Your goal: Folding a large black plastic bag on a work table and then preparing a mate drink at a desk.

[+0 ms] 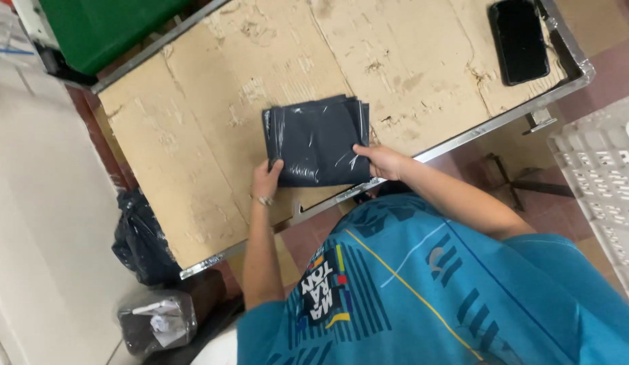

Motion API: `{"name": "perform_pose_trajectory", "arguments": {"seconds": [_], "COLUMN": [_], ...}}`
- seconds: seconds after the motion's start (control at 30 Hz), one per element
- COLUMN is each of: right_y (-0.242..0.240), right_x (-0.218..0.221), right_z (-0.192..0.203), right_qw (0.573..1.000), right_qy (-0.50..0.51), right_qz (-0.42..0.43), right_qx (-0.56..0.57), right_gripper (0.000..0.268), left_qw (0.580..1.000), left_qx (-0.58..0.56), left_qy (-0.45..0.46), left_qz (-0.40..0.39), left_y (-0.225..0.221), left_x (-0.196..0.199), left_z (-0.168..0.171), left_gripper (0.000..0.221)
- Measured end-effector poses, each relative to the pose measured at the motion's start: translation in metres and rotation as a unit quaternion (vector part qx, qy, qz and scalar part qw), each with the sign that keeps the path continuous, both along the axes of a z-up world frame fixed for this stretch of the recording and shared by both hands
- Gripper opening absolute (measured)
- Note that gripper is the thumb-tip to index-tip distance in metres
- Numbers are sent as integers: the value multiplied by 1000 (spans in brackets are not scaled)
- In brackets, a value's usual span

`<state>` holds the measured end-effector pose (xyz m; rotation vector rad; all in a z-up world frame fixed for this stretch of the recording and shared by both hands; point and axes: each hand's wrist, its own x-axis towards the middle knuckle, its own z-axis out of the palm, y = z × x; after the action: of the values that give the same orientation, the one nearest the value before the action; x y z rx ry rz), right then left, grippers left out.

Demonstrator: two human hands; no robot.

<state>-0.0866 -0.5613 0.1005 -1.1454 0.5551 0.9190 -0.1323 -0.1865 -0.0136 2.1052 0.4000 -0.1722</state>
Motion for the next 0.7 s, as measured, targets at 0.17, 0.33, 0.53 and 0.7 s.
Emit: {"name": "perform_pose_trajectory", "arguments": {"seconds": [0.17, 0.33, 0.53, 0.7], "right_y": [-14, -16, -26, -36], "right_x": [-8, 15, 5, 11], "right_z": [-51, -69, 12, 27], "right_qw": [992, 908, 865, 851], "right_qy": [-100, -308, -360, -377], "right_qz": [57, 189, 210, 209], "right_qx": [-54, -212, -279, -300], "right_gripper": [35, 29, 39, 24], "left_qw": [954, 900, 898, 931], "left_qx": [210, 332, 365, 325], "left_qy": [-192, -241, -195, -126], "left_qz": [93, 145, 151, 108], "left_y": [-50, -70, -73, -63], "left_x": [-25, -32, -14, 39], "left_z": [44, 57, 79, 73], "left_gripper": [47, 39, 35, 53]}}
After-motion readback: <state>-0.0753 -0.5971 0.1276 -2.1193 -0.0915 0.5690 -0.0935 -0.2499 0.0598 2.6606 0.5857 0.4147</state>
